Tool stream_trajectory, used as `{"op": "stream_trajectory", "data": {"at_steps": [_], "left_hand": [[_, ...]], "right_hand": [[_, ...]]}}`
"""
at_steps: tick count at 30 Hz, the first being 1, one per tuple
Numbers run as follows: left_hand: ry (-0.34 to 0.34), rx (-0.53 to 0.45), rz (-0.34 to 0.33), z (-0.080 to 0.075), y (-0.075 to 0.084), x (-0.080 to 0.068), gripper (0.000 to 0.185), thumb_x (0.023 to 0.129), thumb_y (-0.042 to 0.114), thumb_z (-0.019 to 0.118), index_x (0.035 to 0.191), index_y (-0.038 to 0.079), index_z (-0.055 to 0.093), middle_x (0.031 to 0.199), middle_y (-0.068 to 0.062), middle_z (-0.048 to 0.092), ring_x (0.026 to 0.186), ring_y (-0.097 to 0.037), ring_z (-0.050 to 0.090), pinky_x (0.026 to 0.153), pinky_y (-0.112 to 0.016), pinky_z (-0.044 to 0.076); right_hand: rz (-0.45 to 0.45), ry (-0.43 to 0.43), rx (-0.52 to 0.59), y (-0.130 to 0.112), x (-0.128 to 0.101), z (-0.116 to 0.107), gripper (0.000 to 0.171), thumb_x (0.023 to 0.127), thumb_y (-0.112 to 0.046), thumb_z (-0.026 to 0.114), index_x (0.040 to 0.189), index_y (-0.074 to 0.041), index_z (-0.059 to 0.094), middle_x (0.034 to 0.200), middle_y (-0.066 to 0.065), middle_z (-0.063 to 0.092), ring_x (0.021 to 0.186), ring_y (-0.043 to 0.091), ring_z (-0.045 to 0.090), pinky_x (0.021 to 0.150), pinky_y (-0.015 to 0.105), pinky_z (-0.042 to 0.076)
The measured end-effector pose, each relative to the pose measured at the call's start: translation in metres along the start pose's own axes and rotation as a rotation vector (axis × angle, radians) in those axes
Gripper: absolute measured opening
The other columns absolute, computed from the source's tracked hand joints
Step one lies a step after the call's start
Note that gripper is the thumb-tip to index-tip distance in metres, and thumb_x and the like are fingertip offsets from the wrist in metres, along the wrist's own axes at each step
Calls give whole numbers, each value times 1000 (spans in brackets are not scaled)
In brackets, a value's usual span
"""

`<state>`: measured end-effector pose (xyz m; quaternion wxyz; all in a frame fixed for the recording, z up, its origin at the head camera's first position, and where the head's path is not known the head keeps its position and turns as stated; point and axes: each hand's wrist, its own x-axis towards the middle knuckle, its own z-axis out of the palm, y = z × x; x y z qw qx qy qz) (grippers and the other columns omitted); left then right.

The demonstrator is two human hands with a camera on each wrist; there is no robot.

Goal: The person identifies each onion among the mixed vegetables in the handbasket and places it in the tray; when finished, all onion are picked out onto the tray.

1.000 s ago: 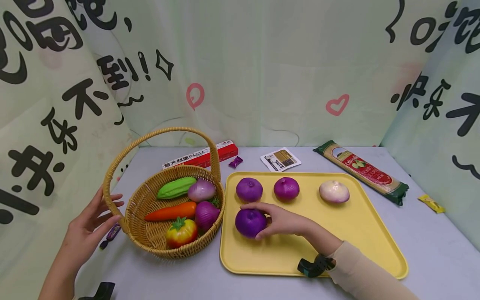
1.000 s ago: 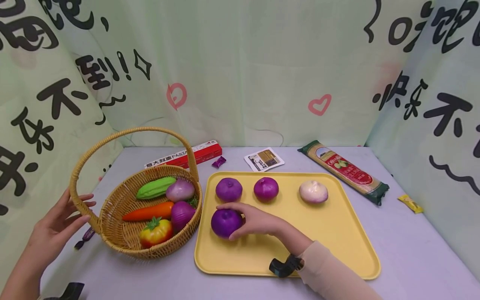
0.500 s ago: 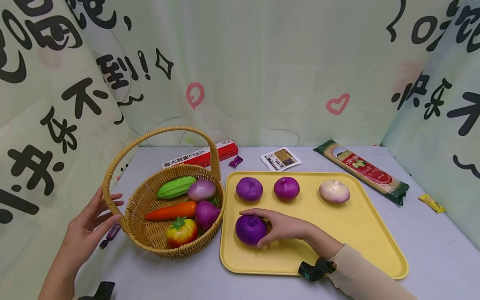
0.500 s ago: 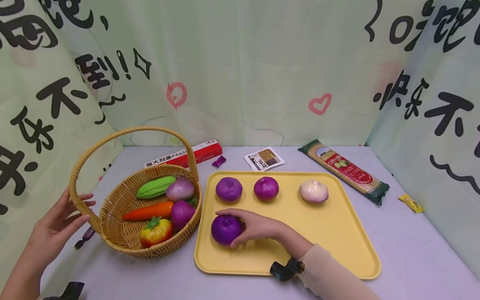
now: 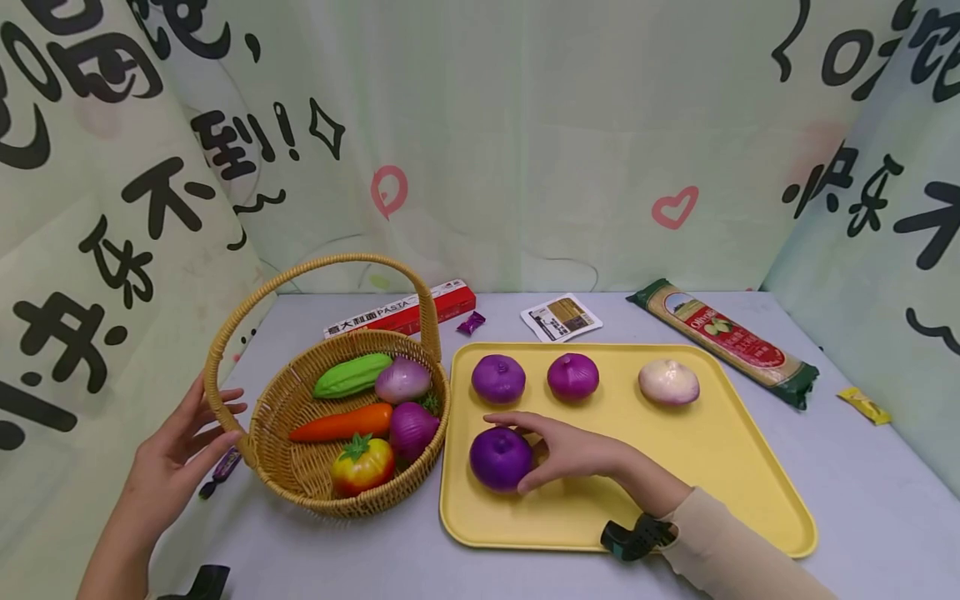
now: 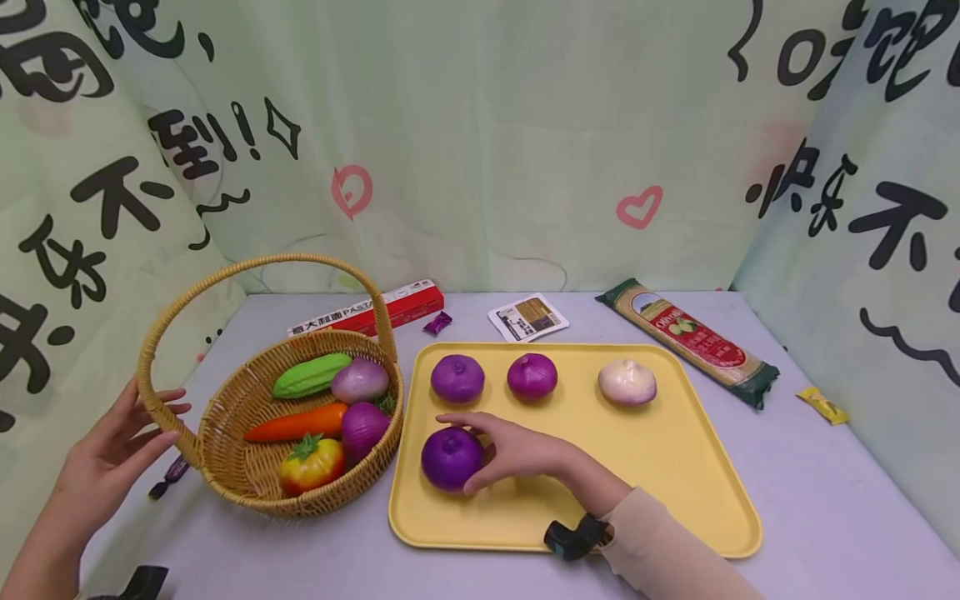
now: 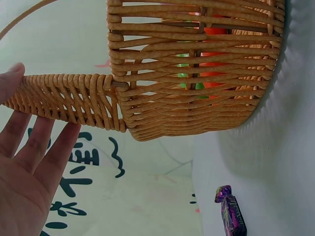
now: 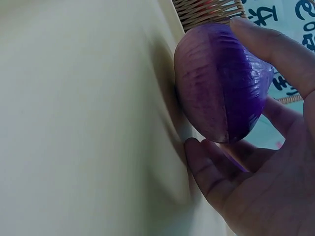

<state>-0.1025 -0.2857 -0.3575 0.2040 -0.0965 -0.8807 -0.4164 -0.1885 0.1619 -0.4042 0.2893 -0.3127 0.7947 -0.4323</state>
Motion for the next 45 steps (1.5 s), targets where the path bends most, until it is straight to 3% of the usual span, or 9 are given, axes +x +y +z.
{"op": "stream_trajectory", "data": {"at_steps": [5,11,21,29,35,45], "left_hand": [[1,-2,-1,0,0,0,86,84,-3,65,151,25,19,119,35,49,104,18,51,78,1,43],[1,0,-10,0,-1,-1,86,84,-3,65,151,26,19,119,36,48,104,19,51,78,2,43],[1,4,-3,0,-1,-1,86,84,-3,65,151,26,19,119,37,48,104,19,50,78,2,43],[0,6,-2,0,-2,-1,86,84,-3,65,151,26,19,119,37,47,104,19,50,78,2,43],[2,7,1,0,-2,-1,86,84,-3,65,151,26,19,119,36,49,104,19,51,78,2,43],[-6,3,-12,0,-2,-1,85,85,-1,65,151,27,19,119,37,47,104,20,50,78,2,43]], "right_hand": [[-14,8,24,-1,-1,-2,82,77,-23,78,145,-29,33,147,5,37,126,26,43,90,26,51],[-24,33,40,-3,-2,-7,79,79,-23,76,145,-22,34,150,9,34,131,31,41,94,31,50],[-34,64,21,-8,-4,-15,77,79,-25,75,144,-25,35,150,8,33,133,35,37,101,43,45],[-36,93,-4,-10,-5,-18,74,79,-26,75,143,-27,37,149,4,35,132,34,39,100,43,46],[-42,153,-38,-13,-3,-24,67,83,-28,71,143,-23,39,144,9,41,129,35,42,97,40,49],[-71,167,-94,-38,7,-39,66,86,-28,68,144,-17,38,149,7,36,130,30,42,95,33,50]]}}
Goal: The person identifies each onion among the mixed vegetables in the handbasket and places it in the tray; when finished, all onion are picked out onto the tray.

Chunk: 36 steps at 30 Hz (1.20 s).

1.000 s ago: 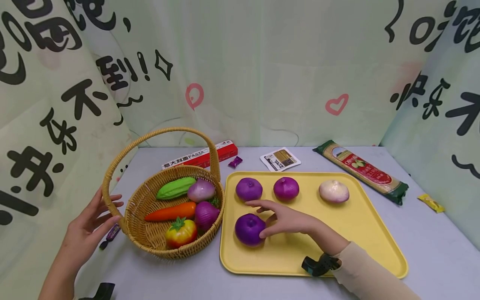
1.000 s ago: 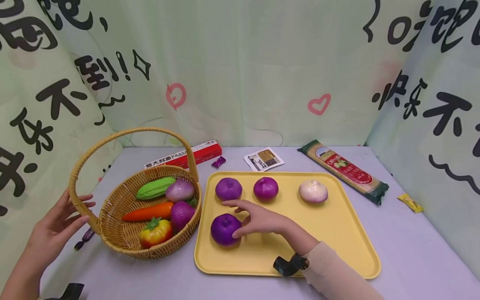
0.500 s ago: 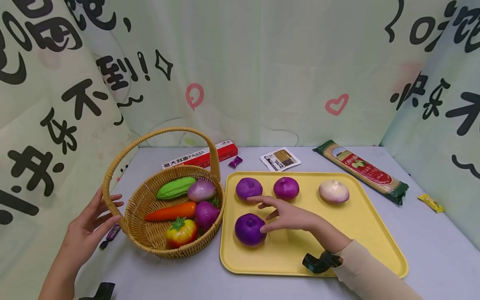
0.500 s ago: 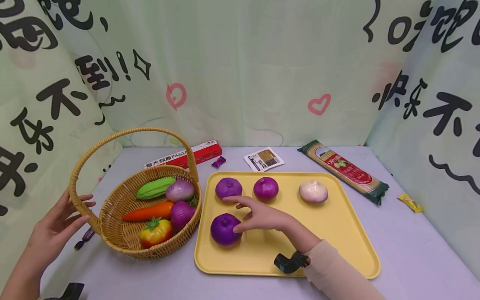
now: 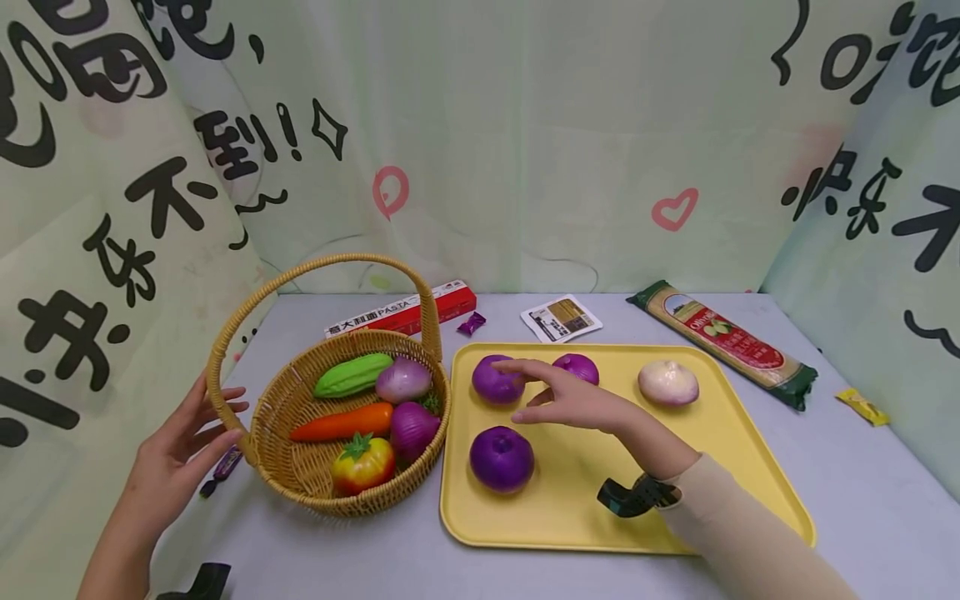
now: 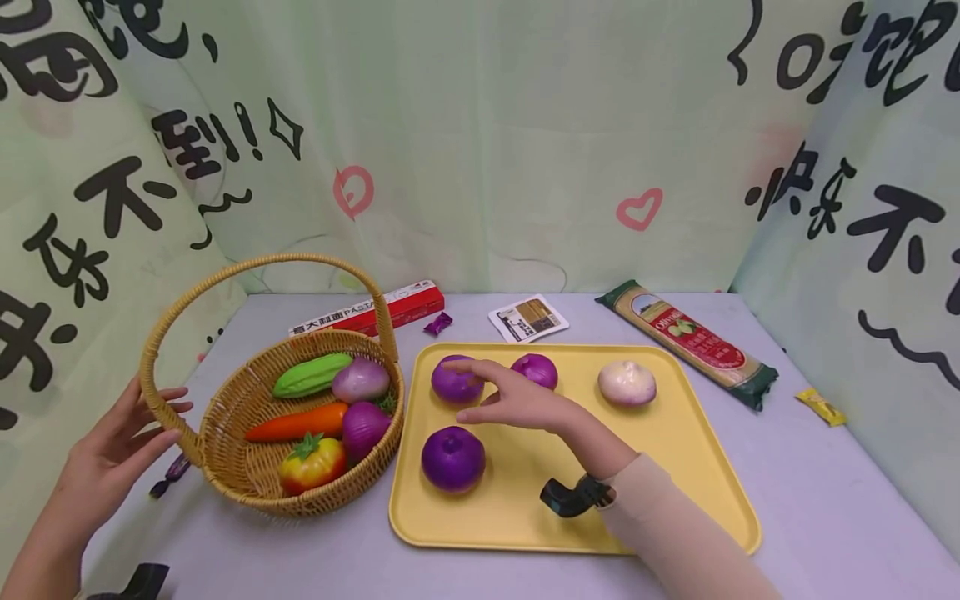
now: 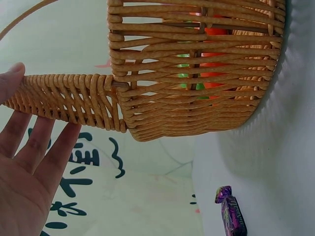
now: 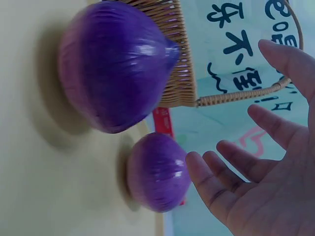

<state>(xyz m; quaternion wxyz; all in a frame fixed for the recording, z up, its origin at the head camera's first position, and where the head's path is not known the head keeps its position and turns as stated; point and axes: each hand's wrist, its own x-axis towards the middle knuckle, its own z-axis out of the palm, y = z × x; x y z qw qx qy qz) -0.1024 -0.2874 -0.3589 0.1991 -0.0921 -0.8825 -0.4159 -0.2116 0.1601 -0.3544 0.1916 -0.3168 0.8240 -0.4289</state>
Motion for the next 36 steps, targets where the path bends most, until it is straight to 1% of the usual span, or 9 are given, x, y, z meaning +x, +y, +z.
{"op": "stream_trajectory", "data": {"at_steps": [7,13,16,21,24,26,30,32,36], "left_hand": [[1,3,10,0,1,1,85,85,-2,64,151,26,20,118,38,47,104,19,50,78,2,43],[-1,3,2,0,1,1,85,85,-1,64,151,27,19,118,38,47,104,20,49,78,2,43],[0,1,2,0,1,0,85,85,-2,64,151,27,19,118,38,47,104,20,49,78,2,43],[1,-1,4,0,1,0,85,85,-2,64,151,26,19,118,37,47,104,19,50,78,2,43],[3,-2,5,0,1,0,85,85,-3,64,151,26,20,118,37,47,104,19,50,78,2,43],[5,0,5,0,1,0,85,84,-3,64,151,26,20,118,38,47,104,19,50,79,2,43],[4,0,5,1,1,1,84,85,-1,64,151,27,20,118,38,47,104,19,50,79,2,42],[4,0,5,0,1,1,84,85,-1,64,151,27,20,119,38,47,104,19,50,79,2,42],[2,1,5,0,1,0,85,85,-2,64,151,26,20,119,37,47,104,19,50,79,2,42]], "right_hand": [[-12,-3,15,-13,12,-8,64,87,-30,66,144,-22,37,150,11,34,132,34,40,100,39,48],[14,10,7,-27,22,-6,62,87,-36,66,142,-32,38,147,-1,38,134,29,39,106,47,41],[16,13,17,-35,29,-3,59,87,-38,65,140,-36,40,144,-6,41,134,25,40,107,48,39],[-40,-9,17,-49,46,6,57,89,-31,64,141,-28,41,142,0,45,128,24,46,101,42,46],[-87,-32,19,-57,56,12,56,90,-26,63,142,-24,42,144,4,43,130,25,45,99,39,48],[-102,-41,24,-61,61,16,55,90,-25,63,141,-24,42,144,4,43,131,26,43,99,37,48],[-89,-44,25,-69,70,22,54,90,-27,63,140,-29,43,141,-4,46,130,22,44,103,37,46],[-90,-44,14,-73,75,24,54,89,-29,63,139,-30,43,140,-7,46,130,22,44,105,40,43],[-129,-42,10,-75,87,28,51,90,-27,63,138,-28,45,141,-7,47,132,23,42,110,46,37]]}}
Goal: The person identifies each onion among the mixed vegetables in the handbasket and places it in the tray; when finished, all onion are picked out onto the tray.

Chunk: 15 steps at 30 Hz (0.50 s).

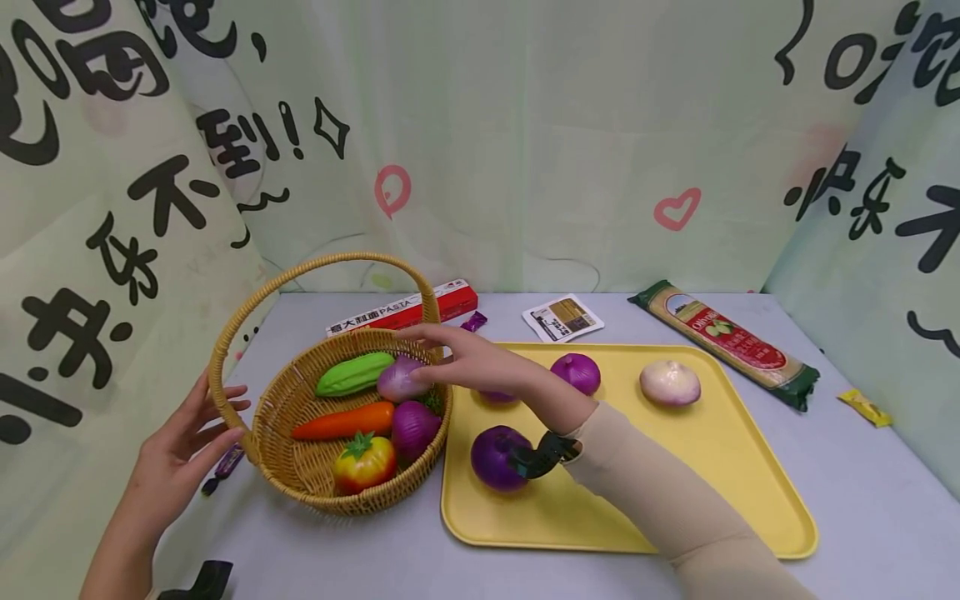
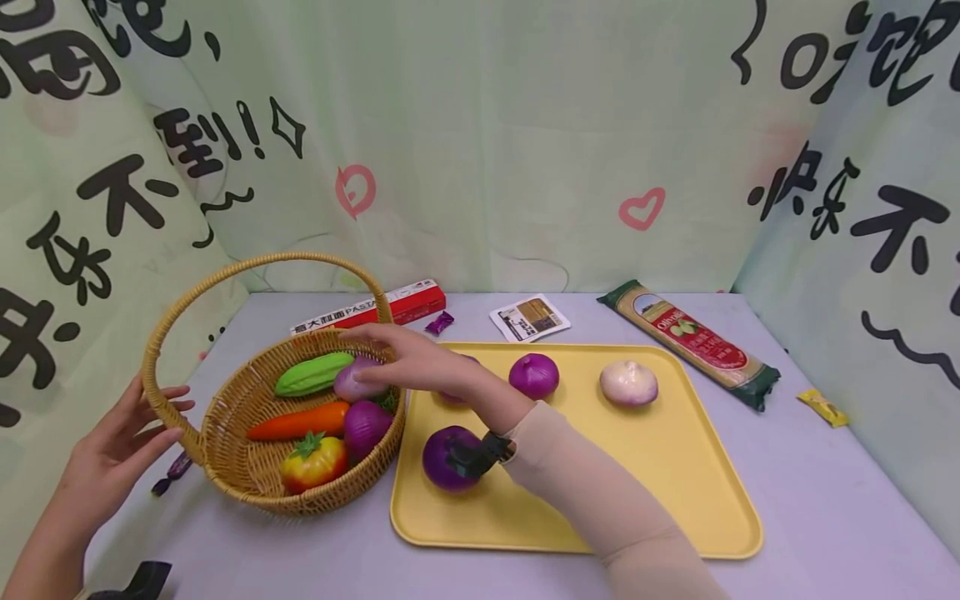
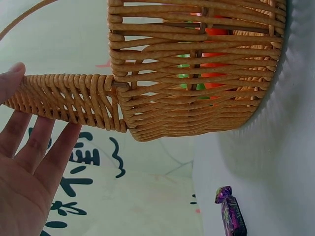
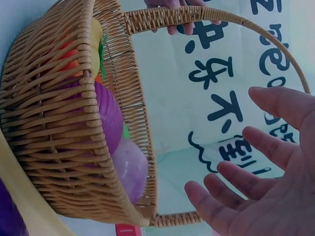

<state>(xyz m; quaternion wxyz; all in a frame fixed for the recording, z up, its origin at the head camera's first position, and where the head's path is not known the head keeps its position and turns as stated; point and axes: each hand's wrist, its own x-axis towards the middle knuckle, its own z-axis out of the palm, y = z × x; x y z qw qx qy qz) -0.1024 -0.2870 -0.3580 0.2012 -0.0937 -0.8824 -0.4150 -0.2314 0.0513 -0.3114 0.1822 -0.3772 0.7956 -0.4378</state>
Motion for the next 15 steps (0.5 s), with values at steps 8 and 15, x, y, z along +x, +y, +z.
{"op": "stream_trajectory", "data": {"at_steps": [8,15], "left_hand": [[-1,1,3,-1,-1,0,85,85,-2,64,151,26,20,119,38,46,104,19,49,79,2,42],[11,7,11,0,-3,0,85,84,-3,65,151,25,21,119,37,46,105,20,49,80,2,42]], "right_hand": [[55,-28,-16,2,26,13,52,90,-31,61,139,-23,46,139,-2,48,126,21,48,108,39,39],[47,-34,-62,6,48,20,49,90,-20,61,137,-11,47,139,9,50,119,26,53,104,36,44]]}}
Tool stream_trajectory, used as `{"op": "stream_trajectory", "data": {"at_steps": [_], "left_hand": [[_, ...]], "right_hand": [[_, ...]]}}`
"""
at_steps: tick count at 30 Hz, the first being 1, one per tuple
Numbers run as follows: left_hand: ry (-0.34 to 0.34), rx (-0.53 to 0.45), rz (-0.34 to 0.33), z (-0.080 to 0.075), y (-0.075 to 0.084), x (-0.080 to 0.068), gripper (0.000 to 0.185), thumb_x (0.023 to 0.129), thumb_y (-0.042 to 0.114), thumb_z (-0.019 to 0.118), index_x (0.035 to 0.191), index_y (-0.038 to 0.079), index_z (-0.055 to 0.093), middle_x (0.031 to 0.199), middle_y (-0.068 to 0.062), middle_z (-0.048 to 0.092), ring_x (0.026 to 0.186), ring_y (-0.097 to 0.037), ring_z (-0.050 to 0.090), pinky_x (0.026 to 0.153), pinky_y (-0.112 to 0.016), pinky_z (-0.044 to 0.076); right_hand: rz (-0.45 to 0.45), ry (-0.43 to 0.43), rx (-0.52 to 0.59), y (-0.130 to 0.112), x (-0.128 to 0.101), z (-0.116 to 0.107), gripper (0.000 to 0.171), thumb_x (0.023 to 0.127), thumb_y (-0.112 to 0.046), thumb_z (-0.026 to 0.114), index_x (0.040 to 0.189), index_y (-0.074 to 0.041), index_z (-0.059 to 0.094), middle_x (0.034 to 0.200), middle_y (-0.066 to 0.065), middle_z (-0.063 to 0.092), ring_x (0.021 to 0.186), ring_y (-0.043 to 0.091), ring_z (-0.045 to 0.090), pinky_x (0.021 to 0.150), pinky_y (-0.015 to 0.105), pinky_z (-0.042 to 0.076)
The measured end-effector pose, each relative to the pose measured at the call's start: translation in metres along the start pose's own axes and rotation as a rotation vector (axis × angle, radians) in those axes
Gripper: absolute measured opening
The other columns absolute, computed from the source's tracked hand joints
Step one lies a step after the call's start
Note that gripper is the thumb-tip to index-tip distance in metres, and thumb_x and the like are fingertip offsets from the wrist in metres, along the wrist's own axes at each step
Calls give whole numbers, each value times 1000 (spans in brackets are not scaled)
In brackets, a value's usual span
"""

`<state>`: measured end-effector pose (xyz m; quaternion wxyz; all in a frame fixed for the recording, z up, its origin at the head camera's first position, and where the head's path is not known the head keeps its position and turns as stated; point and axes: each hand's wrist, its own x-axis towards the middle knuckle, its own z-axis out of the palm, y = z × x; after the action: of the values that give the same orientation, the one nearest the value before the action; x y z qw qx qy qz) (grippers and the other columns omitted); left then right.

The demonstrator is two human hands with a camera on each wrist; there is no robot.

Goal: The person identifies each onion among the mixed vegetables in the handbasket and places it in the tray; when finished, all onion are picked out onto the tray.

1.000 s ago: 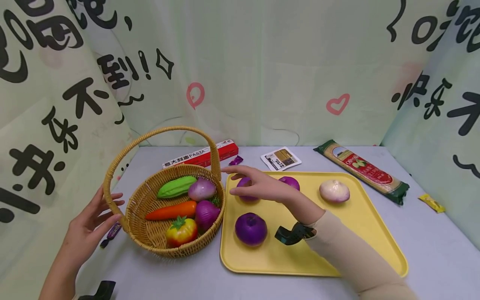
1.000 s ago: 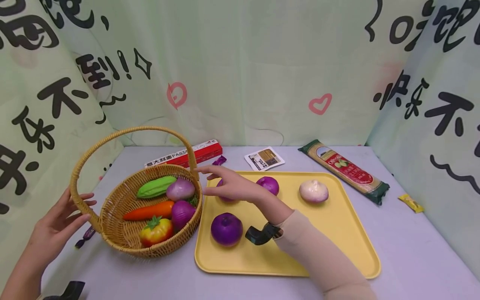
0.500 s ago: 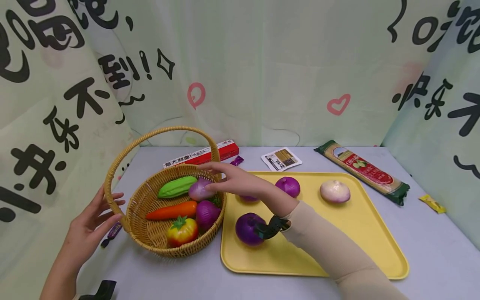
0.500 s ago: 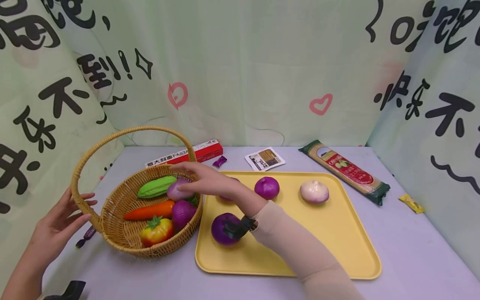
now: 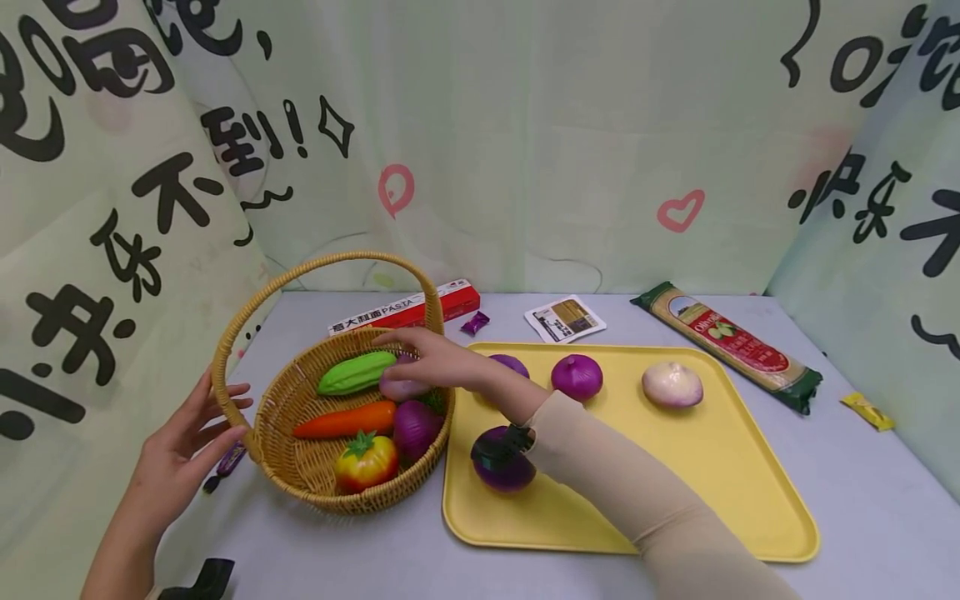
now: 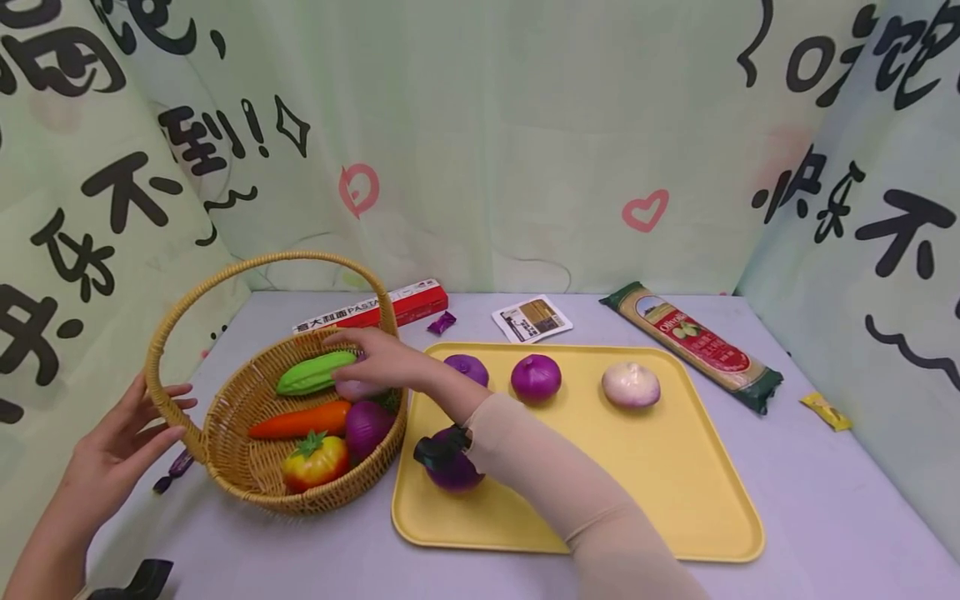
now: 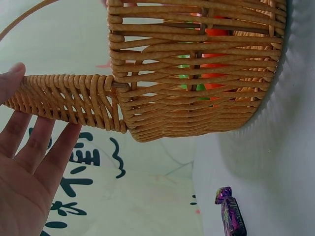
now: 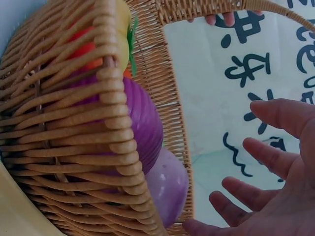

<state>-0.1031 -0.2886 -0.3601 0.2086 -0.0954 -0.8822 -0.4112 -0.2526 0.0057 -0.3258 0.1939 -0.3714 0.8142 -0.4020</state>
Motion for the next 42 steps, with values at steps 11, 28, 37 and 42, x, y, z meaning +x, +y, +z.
{"op": "stream_trajectory", "data": {"at_steps": [11,28,37,42], "left_hand": [[-4,-10,16,0,0,0,86,83,-6,65,151,24,21,120,36,47,105,19,51,81,2,42],[-6,-22,16,-1,-1,0,85,84,-6,64,151,23,20,121,36,47,105,18,51,82,1,42],[-5,-23,24,-1,-1,1,86,83,-7,64,151,22,20,121,36,48,105,18,51,81,1,43],[-5,-22,34,-1,-1,1,87,82,-8,64,151,21,21,121,36,47,105,18,51,82,1,43]], "right_hand": [[74,56,28,10,18,8,51,90,-17,60,138,-5,45,142,12,47,131,28,44,111,41,37],[258,129,272,9,29,10,54,90,-19,60,140,-10,42,144,16,41,120,27,49,94,39,50],[428,66,280,8,34,12,65,86,-24,65,144,-13,36,144,9,41,116,23,51,91,46,53],[453,95,406,8,37,12,64,87,-19,65,143,-9,36,140,10,43,117,23,49,95,47,51]]}}
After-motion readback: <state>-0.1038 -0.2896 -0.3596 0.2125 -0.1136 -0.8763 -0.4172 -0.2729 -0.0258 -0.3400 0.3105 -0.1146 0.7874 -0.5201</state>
